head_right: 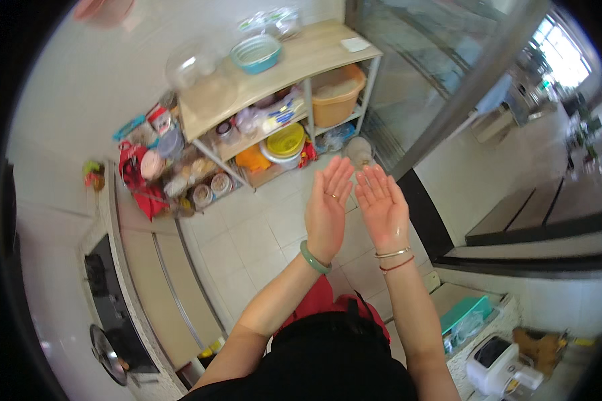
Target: The person opens a packet of yellow corn kernels and pours them into a white bowl. They rinse the corn under the tap, then transfer it into a blender jar containing chopped orange vegetables. Next, they take a handful of red beans, rinse them in the bowl, and add them to the blender. Finally, they rinse the bowl and place it back in a drawer.
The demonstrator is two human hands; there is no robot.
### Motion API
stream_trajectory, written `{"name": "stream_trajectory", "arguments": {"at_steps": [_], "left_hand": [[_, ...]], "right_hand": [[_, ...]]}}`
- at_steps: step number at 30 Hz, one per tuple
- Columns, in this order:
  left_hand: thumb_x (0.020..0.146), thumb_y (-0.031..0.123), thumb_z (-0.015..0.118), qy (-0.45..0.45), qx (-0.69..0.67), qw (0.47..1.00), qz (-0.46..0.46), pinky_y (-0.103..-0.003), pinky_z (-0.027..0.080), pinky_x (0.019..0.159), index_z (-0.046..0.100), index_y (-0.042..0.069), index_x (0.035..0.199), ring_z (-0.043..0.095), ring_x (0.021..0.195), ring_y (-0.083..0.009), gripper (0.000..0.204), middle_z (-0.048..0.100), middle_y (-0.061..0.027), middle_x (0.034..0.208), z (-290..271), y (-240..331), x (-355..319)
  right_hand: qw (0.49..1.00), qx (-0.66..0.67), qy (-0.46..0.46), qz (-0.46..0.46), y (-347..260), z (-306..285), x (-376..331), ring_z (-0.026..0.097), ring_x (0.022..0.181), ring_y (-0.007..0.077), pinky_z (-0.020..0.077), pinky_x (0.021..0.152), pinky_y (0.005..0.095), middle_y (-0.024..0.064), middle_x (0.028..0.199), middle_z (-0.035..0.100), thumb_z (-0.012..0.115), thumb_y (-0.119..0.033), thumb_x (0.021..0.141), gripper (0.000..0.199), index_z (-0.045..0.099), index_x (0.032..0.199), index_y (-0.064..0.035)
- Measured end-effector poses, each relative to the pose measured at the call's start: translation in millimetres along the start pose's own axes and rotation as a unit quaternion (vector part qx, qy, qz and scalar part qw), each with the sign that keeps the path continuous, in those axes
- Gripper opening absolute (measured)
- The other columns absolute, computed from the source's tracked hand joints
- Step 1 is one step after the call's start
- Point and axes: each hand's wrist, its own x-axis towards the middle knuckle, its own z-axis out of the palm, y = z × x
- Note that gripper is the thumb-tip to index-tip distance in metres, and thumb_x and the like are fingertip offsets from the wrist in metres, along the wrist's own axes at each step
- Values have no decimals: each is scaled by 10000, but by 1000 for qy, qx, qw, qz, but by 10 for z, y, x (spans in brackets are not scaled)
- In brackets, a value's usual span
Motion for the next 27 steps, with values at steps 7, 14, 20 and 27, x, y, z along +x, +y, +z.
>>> {"name": "stream_trajectory", "arguments": {"at_steps": [7,14,20,27], "left_hand": [[1054,380,334,114,-33,992,35,-395,265,1148,366,32,1462,394,1366,-254,538,408,-146,1483,-1008,599,428],[1051,320,373,204,-35,977,43,-392,330,1126,363,18,1454,422,1346,-254,505,424,-162,1461,-1740,952,714],[1048,308,392,222,-62,972,48,-382,351,1113,341,6,1458,446,1324,-238,511,447,-153,1438,-2137,882,1439],[1034,293,449,246,-136,958,61,-379,357,1109,341,11,1454,439,1324,-237,517,451,-140,1427,-2467,665,2670]], "right_hand": [[987,-67,15,145,1046,253,891,563,1190,260,444,1040,406,133,1287,589,476,-212,1015,343,525,1289,-11],[966,-149,21,210,1560,155,1811,599,1132,235,500,976,372,129,1234,618,526,-177,998,293,555,1241,-15],[973,-81,20,214,1839,190,2940,607,1122,266,507,1000,381,160,1221,612,549,-116,983,280,548,1226,23],[973,4,66,220,2133,-22,4253,590,1151,275,508,1015,384,157,1203,615,557,-83,974,275,564,1225,30]]}}
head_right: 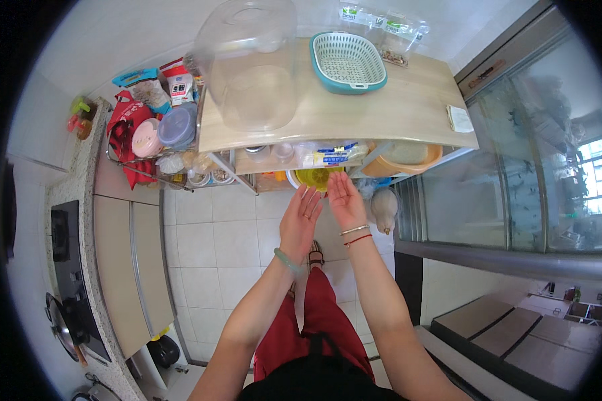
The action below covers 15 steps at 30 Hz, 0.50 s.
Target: The person opens a packet of yellow corn kernels and pours them into a white bowl. They rinse the corn under the tap, then transfer it into a blender jar containing chopped orange vegetables. Next, they take a handful of red beans, rinse them in the bowl, and add them to the blender. Finally, they rinse the bowl and place it back in a drawer.
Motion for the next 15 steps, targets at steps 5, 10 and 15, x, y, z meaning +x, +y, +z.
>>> {"name": "stream_trajectory", "arguments": {"at_steps": [5,10,15], "left_hand": [[1028,281,466,1,-39,999,36,-377,349,1117,342,13,1449,428,1328,-248,514,433,-141,1440,134,-193,828],[1022,252,476,0,-49,994,99,-377,366,1105,396,11,1406,460,1295,-242,460,490,-135,1383,116,-330,1327],[1005,182,486,-15,19,984,176,-377,410,1062,515,17,1267,531,1197,-215,311,578,-104,1246,100,-347,1773]], "right_hand": [[998,0,-50,22,-117,106,604,580,1165,263,487,1037,377,134,1212,615,537,-103,987,250,578,1198,26],[994,-25,-106,28,-223,95,1050,571,1168,250,465,1055,381,111,1212,618,506,-135,1000,228,589,1155,10],[969,-55,-239,23,-374,-61,1660,593,1097,220,501,977,355,91,1162,637,502,-165,997,204,594,1110,-23]]}}
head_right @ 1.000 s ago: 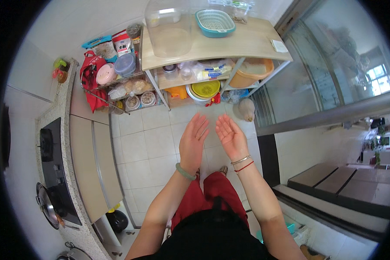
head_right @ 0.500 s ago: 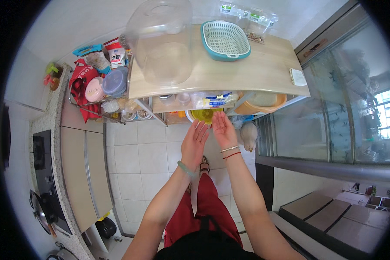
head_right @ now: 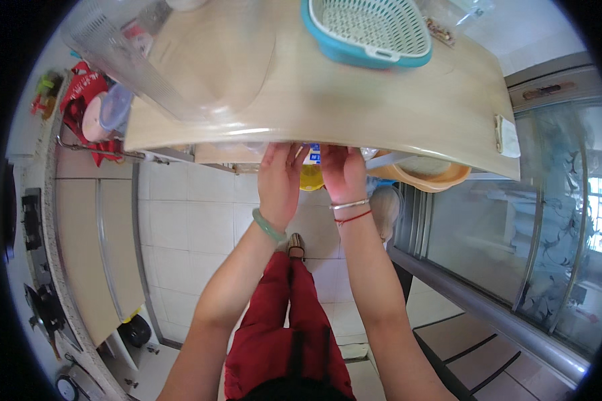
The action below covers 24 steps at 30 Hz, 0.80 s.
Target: The person opens a packet of yellow corn kernels and pours them into a white bowl. They rinse the corn under the tap, then transfer it into a blender jar containing chopped orange vegetables. Next, they take a handful of red beans, rinse them in the bowl, and add them to the blender. Finally, they rinse the bowl and place it back in a drawer.
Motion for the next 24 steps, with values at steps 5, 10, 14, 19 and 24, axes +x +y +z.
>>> {"name": "stream_trajectory", "arguments": {"at_steps": [5,10,14,19,24], "left_hand": [[962,75,543,-8,-47,999,-1,-340,458,1002,552,12,1206,572,1118,-188,252,602,-84,1189,-119,-188,316],[954,93,587,-45,-104,993,36,-294,464,960,582,8,1189,583,1091,-145,250,630,-61,1168,-245,-487,526],[966,28,550,-38,-43,996,74,-262,422,976,538,3,1268,548,1095,-109,304,629,-27,1141,-309,-557,584],[922,-51,567,-62,22,987,149,-274,428,978,506,-8,1260,565,1089,-132,346,626,-62,1154,-282,-572,756],[878,-29,606,-44,223,958,174,-305,450,946,566,-30,1178,589,1077,-199,302,644,-125,1141,-330,-573,895]], "right_hand": [[1000,-23,10,-15,-93,72,268,596,1055,216,510,939,336,70,1135,640,555,-207,982,228,572,1130,-35],[980,-144,83,-111,-113,-18,493,542,1163,235,473,1020,388,110,1242,582,580,-217,967,324,533,1221,-21],[933,-302,99,-169,-142,84,520,539,1176,250,465,1031,407,110,1269,571,578,-222,967,350,522,1254,-29],[886,-401,105,-209,-304,-244,1032,526,1193,268,453,1032,408,118,1300,551,526,-301,989,402,499,1291,-37],[872,-416,144,-213,-373,-323,1401,531,1181,264,456,1024,405,115,1286,557,528,-298,989,390,506,1279,-39]]}}
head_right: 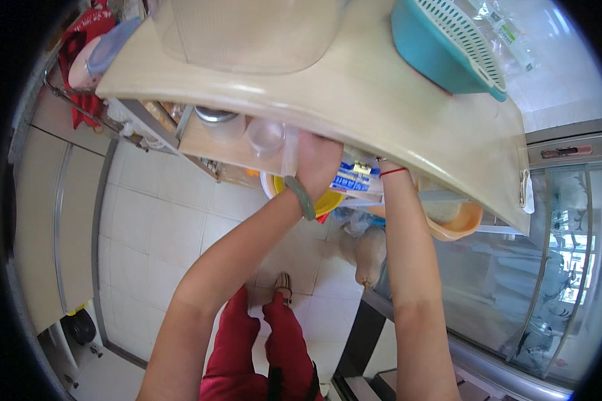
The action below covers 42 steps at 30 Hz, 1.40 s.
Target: The person opens a packet of yellow corn kernels and pours them into a white bowl. They rinse the corn under the tap, then transfer it into a blender jar containing chopped orange vegetables. Next, they take a handful of red beans, rinse them in the bowl, and add them to the blender. Finally, they rinse the bowl and place it back in a drawer.
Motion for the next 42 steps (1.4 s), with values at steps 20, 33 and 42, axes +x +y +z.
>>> {"name": "stream_trajectory", "arguments": {"at_steps": [20,33,42], "left_hand": [[963,315,535,-150,204,967,16,-422,382,1067,473,71,1376,459,1286,-295,484,512,-147,1378,2,-940,71],[985,358,481,-131,68,989,-5,-422,382,1077,426,75,1402,444,1298,-288,506,477,-128,1409,139,-800,96],[1000,389,443,-149,-33,988,-21,-421,382,1083,394,79,1419,433,1307,-282,523,454,-115,1430,-60,-655,0]], "right_hand": [[992,46,103,61,-48,-529,-705,552,1136,250,467,991,395,105,1231,580,533,-282,986,339,533,1232,-48],[989,39,121,69,-143,-596,-932,565,1106,241,475,970,388,98,1195,594,536,-272,984,308,551,1201,-54],[992,43,109,51,-103,-289,-332,575,1085,235,480,955,384,93,1170,604,538,-265,983,287,563,1180,-58]]}}
